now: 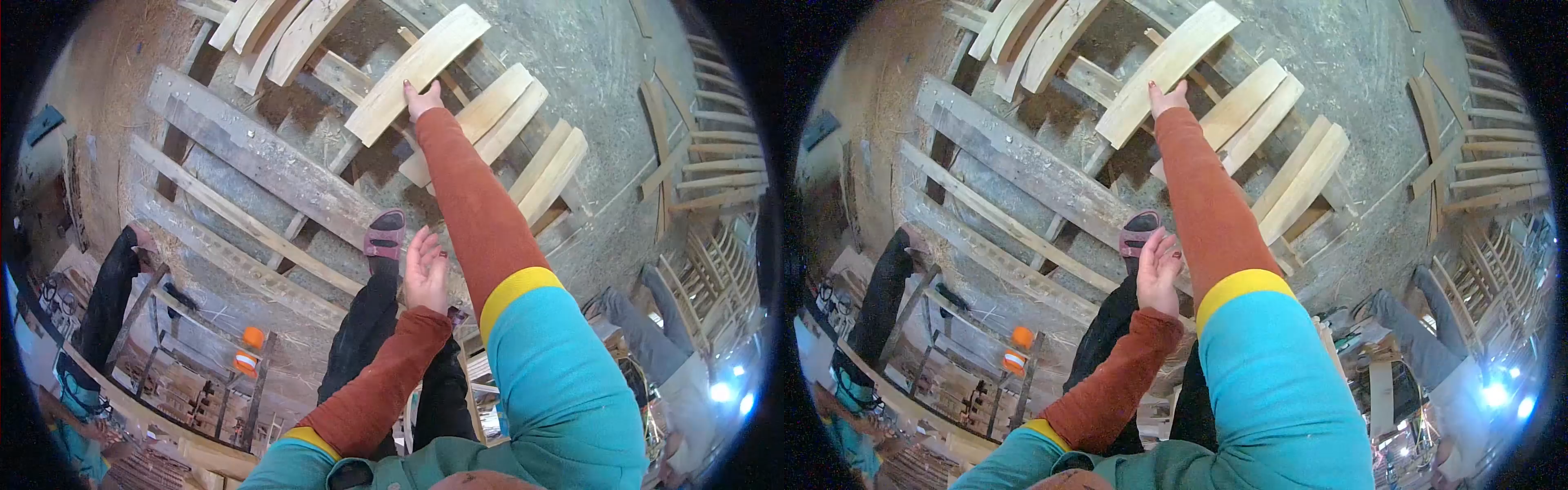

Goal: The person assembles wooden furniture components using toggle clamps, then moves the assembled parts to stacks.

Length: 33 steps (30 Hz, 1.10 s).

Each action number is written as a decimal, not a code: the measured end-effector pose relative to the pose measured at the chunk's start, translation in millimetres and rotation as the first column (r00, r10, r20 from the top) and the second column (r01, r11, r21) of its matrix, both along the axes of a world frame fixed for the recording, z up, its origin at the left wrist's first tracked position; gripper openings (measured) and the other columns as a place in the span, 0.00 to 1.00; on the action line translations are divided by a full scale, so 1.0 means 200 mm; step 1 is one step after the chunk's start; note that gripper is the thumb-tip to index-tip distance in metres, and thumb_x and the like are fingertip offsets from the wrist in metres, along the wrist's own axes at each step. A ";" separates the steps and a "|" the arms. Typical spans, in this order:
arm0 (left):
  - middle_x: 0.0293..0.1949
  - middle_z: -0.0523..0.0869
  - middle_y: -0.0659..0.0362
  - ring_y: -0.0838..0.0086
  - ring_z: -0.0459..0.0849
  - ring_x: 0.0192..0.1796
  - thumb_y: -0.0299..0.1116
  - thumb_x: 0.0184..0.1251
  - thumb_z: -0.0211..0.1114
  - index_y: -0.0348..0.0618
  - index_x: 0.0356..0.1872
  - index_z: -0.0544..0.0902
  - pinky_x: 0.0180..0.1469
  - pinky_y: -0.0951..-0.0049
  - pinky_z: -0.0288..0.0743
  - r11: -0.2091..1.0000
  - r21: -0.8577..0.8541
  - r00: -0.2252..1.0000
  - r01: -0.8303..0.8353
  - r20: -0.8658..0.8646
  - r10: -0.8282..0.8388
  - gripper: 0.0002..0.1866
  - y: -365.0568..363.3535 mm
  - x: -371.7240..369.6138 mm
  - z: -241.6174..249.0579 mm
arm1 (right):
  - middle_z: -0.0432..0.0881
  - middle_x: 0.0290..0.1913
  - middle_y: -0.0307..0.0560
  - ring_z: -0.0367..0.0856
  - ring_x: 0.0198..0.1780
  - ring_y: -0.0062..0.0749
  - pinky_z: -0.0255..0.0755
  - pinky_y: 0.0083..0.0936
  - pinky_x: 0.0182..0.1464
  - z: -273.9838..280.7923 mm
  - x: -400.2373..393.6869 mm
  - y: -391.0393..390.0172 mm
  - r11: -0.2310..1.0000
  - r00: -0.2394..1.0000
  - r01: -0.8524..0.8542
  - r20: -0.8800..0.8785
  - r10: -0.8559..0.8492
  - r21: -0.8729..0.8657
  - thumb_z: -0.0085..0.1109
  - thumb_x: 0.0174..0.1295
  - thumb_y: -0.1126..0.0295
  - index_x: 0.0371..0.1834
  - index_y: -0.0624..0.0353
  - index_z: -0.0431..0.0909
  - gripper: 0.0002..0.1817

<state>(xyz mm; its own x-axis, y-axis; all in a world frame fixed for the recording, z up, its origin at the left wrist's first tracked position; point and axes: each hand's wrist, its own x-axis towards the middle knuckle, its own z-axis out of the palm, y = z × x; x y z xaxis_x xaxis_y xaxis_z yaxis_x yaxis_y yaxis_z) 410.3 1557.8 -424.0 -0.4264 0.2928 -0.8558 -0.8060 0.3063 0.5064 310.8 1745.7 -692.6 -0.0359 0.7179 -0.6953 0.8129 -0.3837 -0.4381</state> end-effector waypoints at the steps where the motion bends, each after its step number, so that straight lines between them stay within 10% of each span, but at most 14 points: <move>1: 0.59 0.68 0.49 0.69 0.71 0.55 0.23 0.63 0.50 0.42 0.63 0.61 0.58 0.71 0.65 1.000 0.009 1.000 -0.016 0.004 0.016 0.25 0.00 -0.01 -0.01 | 0.71 0.54 0.56 0.75 0.50 0.45 0.75 0.39 0.43 -0.07 -0.01 -0.01 0.999 0.997 0.042 -0.068 -0.044 -0.023 0.61 0.56 0.57 0.70 0.55 0.41 0.46; 5: 0.59 0.68 0.48 0.66 0.70 0.58 0.22 0.63 0.50 0.39 0.63 0.61 0.61 0.69 0.64 0.999 0.028 0.999 -0.026 0.023 0.025 0.25 0.01 -0.02 -0.02 | 0.69 0.56 0.53 0.74 0.52 0.42 0.73 0.46 0.47 -0.20 0.02 0.00 0.955 0.898 0.213 -0.343 -0.274 -0.205 0.60 0.57 0.67 0.69 0.48 0.40 0.42; 11: 0.58 0.69 0.48 0.65 0.70 0.60 0.20 0.61 0.52 0.40 0.62 0.63 0.62 0.68 0.63 1.000 0.024 0.991 -0.011 0.131 0.008 0.26 0.06 0.03 0.00 | 0.72 0.54 0.43 0.72 0.52 0.33 0.62 0.38 0.62 0.14 0.22 0.02 0.683 0.259 0.281 -0.632 -0.730 -0.674 0.52 0.62 0.69 0.63 0.51 0.60 0.25; 18: 0.57 0.71 0.51 0.68 0.70 0.59 0.19 0.61 0.50 0.38 0.61 0.64 0.62 0.69 0.62 0.990 0.138 0.982 0.006 0.185 -0.031 0.24 0.03 0.12 -0.06 | 0.72 0.51 0.48 0.72 0.52 0.39 0.65 0.37 0.58 0.44 0.17 0.07 0.510 0.071 0.230 -0.508 -0.858 -0.829 0.48 0.65 0.61 0.57 0.60 0.63 0.21; 23: 0.53 0.74 0.55 0.71 0.73 0.56 0.21 0.63 0.47 0.36 0.60 0.65 0.60 0.72 0.64 0.995 0.097 0.989 -0.014 0.149 0.000 0.22 0.04 0.13 -0.06 | 0.64 0.36 0.51 0.65 0.34 0.34 0.69 0.28 0.37 0.43 0.05 0.07 0.355 -0.335 -0.275 -0.257 -0.907 -0.894 0.50 0.61 0.65 0.50 0.68 0.61 0.20; 33: 0.52 0.75 0.54 0.72 0.74 0.53 0.16 0.60 0.44 0.34 0.58 0.66 0.58 0.74 0.65 0.995 0.098 0.980 -0.030 0.199 0.010 0.22 0.07 0.14 -0.04 | 0.66 0.37 0.52 0.68 0.35 0.35 0.69 0.25 0.35 0.68 0.02 0.05 0.279 -0.387 -0.278 -0.159 -0.908 -0.919 0.48 0.63 0.64 0.49 0.70 0.61 0.20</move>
